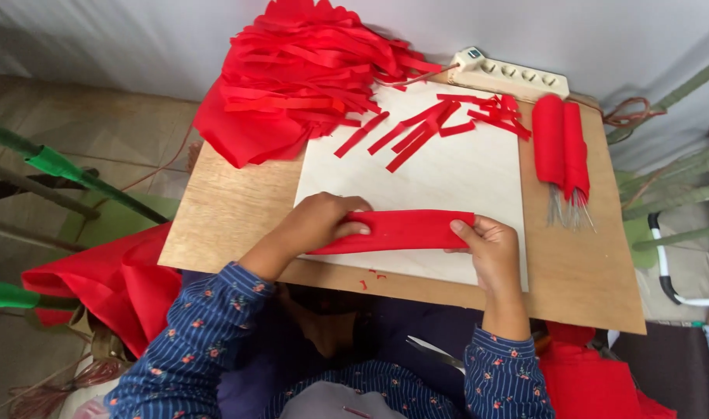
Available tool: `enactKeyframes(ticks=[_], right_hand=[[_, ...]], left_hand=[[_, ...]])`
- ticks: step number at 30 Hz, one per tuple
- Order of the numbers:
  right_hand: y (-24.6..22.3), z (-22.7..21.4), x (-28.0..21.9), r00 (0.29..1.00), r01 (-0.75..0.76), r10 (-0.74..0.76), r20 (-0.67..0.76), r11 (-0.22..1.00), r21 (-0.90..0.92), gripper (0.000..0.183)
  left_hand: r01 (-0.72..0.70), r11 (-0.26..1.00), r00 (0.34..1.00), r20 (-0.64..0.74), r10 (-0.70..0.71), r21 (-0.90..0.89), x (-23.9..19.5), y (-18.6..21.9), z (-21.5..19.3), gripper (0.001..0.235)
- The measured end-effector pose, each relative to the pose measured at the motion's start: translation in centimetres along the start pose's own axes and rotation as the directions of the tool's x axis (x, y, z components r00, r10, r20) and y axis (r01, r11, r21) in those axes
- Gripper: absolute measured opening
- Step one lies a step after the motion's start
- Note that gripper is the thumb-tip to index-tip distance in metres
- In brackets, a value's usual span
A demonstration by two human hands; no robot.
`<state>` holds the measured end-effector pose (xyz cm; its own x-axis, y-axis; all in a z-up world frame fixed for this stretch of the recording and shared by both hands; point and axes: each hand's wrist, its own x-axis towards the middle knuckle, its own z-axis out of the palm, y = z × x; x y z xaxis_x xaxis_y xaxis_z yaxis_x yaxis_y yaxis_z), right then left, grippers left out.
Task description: Cutting thin strips of red fabric using scissors on a wooden table.
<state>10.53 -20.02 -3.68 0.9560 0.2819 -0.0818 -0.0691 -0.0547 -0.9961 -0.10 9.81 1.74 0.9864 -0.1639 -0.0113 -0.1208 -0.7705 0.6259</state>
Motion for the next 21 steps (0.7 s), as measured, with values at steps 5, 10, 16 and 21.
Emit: enactKeyframes(ticks=[5,10,16,21], right_hand=[[1.4,-2.3,-0.6,0.999,0.0,0.001,-0.051,1.0,0.013,0.02],[6.5,-3.1,0.2,0.999,0.015,-0.019,-0.045,0.995,-0.096,0.018],[8.3,-2.4,0.3,0.997,0.036,-0.05,-0.052,0.97,-0.239,0.019],[4.0,-0.5,-1.5,0.996,0.044,-0.062,-0.069,0.969,-0.241,0.02]], left_hand=[[0.069,0.962,0.995,-0.051,-0.085,-0.265,-1.5,-0.3,-0.2,0.042],[0.14,0.978,0.989,0.033,-0.146,0.152,-0.1,-0.8,2.5,0.056],[0.128,0.867,0.991,-0.092,-0.095,0.482,4.8,4.0,9.2,0.043],[0.039,0.903,0.931,-0.344,0.123,0.428,7.5,3.1,15.0,0.025]])
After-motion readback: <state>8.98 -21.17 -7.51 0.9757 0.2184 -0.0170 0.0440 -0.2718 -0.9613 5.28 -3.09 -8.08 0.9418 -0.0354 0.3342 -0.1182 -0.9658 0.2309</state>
